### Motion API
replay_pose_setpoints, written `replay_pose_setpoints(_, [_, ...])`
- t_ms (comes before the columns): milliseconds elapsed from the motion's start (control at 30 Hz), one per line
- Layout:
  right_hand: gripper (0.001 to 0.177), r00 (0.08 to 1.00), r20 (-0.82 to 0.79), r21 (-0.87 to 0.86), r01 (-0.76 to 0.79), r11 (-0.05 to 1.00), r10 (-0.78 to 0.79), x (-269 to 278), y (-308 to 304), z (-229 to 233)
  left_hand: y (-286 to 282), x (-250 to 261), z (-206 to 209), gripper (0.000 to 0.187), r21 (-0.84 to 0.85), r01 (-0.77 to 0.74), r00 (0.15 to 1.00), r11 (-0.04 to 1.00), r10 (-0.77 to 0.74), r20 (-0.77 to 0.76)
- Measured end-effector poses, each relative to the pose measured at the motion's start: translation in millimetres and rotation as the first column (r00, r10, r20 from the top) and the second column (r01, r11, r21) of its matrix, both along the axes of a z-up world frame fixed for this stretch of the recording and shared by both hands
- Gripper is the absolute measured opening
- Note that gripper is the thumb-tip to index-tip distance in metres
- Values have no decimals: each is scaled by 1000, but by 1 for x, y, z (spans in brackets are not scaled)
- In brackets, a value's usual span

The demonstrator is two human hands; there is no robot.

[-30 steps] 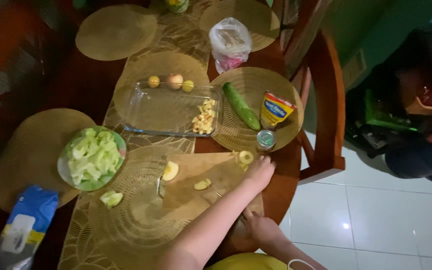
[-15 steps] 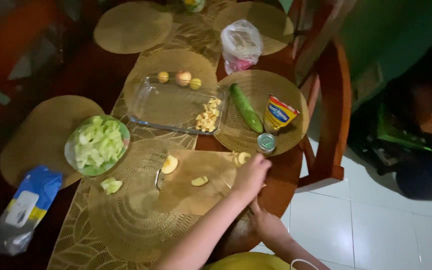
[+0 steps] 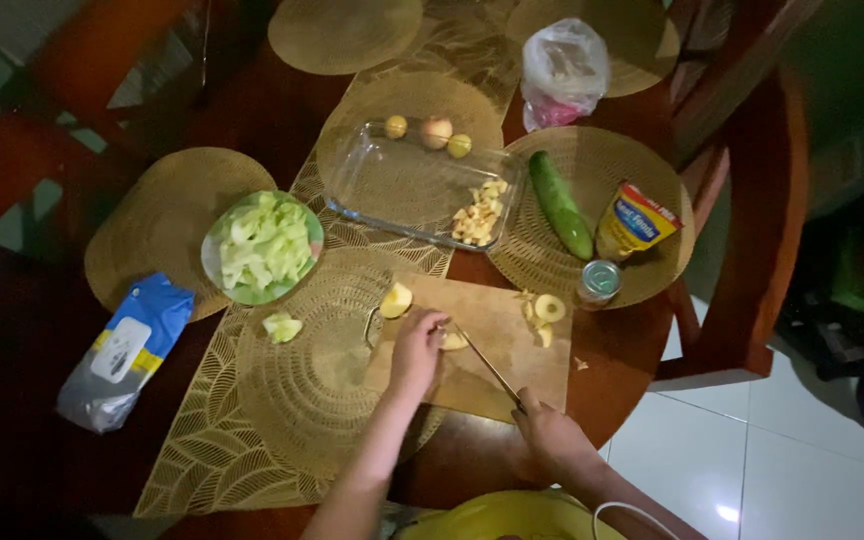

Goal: The recorder is cutting fruit into pieces on a cutting board using a knife.

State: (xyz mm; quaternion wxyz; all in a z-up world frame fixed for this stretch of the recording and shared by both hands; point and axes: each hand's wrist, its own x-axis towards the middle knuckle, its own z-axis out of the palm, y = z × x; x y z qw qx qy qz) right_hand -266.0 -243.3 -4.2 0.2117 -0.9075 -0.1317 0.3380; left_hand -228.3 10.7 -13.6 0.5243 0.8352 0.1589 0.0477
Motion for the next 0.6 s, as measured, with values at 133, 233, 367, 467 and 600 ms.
replay_pose_setpoints(133, [25, 826, 145, -413, -450, 792, 545, -8, 3, -54, -2, -15, 7, 29, 94, 72, 997, 993, -69, -41])
replay_pose_setpoints(233, [28, 914, 147, -225, -341, 913, 378, -12, 9, -40, 2, -20, -2, 19, 371, 85, 977, 925, -151, 153])
replay_pose_setpoints(367, [27, 949, 198, -251, -192, 949, 244, -21, 3, -69, 4, -19, -7, 24, 353, 111, 980, 929, -162, 118])
replay_pose_setpoints(467, [23, 696, 311, -459, -486, 744, 647, -25, -7, -90, 5, -16, -1, 29, 364, 147, 971, 920, -203, 123])
replay_pose_setpoints(600, [23, 428, 222, -629, -624, 464, 876, -27, 5, -37, 8, -12, 4, 20, 344, 184, 960, 921, -243, 138])
